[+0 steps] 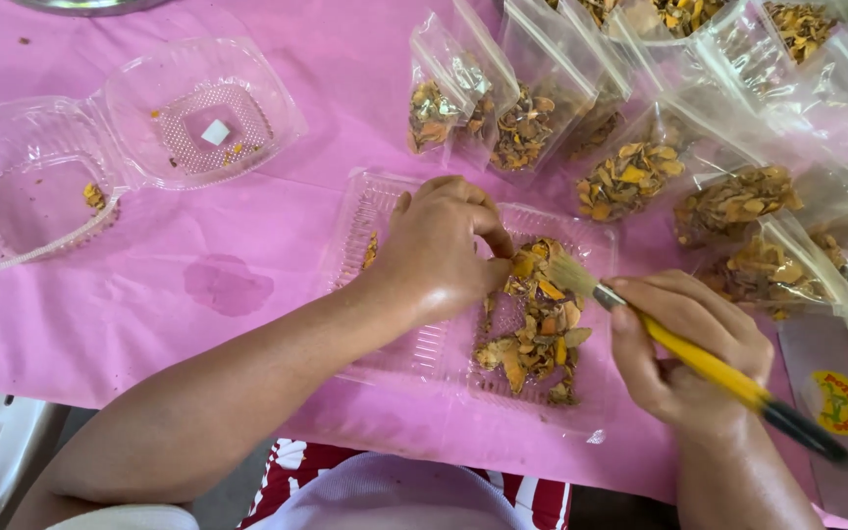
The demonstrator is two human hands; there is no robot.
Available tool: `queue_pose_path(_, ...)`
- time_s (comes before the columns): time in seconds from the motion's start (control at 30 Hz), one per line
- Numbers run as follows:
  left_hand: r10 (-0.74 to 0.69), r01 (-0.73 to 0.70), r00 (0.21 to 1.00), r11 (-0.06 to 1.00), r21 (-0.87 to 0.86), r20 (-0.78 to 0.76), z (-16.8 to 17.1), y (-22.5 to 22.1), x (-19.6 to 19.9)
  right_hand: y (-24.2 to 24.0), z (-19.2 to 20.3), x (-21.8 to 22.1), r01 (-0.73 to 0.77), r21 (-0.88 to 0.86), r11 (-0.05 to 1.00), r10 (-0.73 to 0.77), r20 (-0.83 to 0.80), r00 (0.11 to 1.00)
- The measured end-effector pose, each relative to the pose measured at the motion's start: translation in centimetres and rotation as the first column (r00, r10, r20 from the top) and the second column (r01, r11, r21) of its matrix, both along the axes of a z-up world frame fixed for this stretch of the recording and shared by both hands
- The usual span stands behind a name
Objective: Packaging dried tea leaves into small plastic bags and using a brush to organize the material.
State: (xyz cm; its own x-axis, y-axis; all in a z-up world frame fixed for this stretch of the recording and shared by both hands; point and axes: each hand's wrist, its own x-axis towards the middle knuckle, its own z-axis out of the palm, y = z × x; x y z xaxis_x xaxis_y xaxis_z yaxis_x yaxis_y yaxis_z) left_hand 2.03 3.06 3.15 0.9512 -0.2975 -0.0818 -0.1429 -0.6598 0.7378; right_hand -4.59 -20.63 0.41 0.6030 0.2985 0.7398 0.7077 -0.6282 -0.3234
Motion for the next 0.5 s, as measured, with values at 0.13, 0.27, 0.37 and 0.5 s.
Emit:
queue_pose_path(0.13,-0.001,0.024,0.986,0.99,-0.14,0.165,-2.4,0.0,0.2,0.5,-0.6,0.6,-0.305,0.03,0.952,0.299,0.123,0.946)
queue_pose_path(0.27,-0.017,0.053,0.979,0.984,-0.171,0.203,-2.5,0.3,0.4,-2.0,-2.4,0.8,0.051,0.229,0.972,0.013,-0.27,0.963)
queue_pose_path(0.37,-0.086,0.129,0.981,0.96,-0.249,0.175,-2.2,0.7,0.0,-1.1,-0.8,1.4,0.067,0.561,0.825,0.194,-0.393,0.899)
queue_pose_path(0.5,-0.129,0.213,0.943,0.943,-0.257,0.308,-2.7,1.4,0.0,-1.0,-1.2,1.8,0.035,0.705,0.708,0.467,-0.505,0.726)
